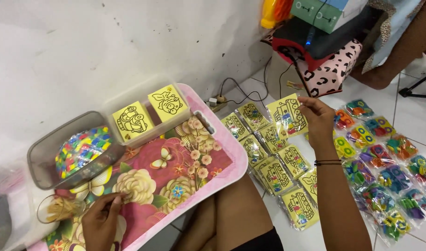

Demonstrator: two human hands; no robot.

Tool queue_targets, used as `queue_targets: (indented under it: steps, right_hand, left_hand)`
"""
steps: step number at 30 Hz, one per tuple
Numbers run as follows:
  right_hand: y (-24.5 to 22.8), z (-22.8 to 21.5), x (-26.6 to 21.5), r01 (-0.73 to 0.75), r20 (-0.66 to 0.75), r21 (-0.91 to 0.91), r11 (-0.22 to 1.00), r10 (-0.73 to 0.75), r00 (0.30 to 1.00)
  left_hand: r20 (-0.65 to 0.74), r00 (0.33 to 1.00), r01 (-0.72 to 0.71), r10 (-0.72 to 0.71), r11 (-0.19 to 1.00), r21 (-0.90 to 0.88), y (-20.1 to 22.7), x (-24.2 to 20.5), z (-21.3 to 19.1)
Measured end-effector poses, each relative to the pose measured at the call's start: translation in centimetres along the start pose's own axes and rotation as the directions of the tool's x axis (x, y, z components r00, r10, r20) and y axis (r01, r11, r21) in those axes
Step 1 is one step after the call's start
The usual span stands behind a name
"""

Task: The person peels segments of a sticker board using a skewer and applies colored grains from a tray onto the adhesive sections.

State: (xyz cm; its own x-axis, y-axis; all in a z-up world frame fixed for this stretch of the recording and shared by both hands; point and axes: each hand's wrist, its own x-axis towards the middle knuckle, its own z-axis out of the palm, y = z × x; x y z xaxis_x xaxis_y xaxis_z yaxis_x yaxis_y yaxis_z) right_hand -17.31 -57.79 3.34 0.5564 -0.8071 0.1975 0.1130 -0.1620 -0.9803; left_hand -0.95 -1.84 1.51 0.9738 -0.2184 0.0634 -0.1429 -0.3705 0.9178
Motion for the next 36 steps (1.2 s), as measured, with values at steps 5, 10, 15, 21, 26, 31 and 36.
queue_targets:
  steps: [5,10,15,21,26,31,36]
  right_hand:
    - [5.1,-1.1,1.2,-0.017,0.042,0.003,1.0,0.017,0.999]
    - [10.8,-0.1,1.5,-0.123,0.095,-0.078,0.989,0.131,0.987]
    - [16.2,3.2,-1.2,-0.224,0.125,-0.385,0.896,0.291,0.949]
    - [20.6,5.7,-3.5,-0.036,0.163,-0.591,0.806,0.164,0.973]
    - [19.4,6.2,-4.9,0.134,0.242,-0.721,0.68,0.066,0.968]
    - [19.2,6.7,-6.6,0.361,0.389,-0.701,0.615,-0.096,0.916]
    - [19.6,7.6,-7.7,0.363,0.453,-0.784,0.504,0.065,0.889]
  left_hand:
    - [-0.008,1.0,-0.018,0.018,0.999,-0.05,-1.9,0.3,0.1]
    - [0.008,1.0,0.007,-0.006,0.989,-0.15,-4.2,0.9,-0.2]
    - [-0.031,0.999,0.02,-0.02,1.0,-0.006,-4.3,1.1,-0.1]
    - [-0.045,0.999,-0.009,0.012,0.998,0.066,-4.5,1.1,-0.2]
    - [-0.05,0.999,0.006,-0.004,0.999,0.038,-4.9,1.2,-0.2]
    - [-0.056,0.997,0.052,-0.05,0.998,0.028,-3.6,1.2,-0.1]
    - [-0.047,0.999,-0.011,0.006,0.994,-0.108,-5.1,1.2,0.0]
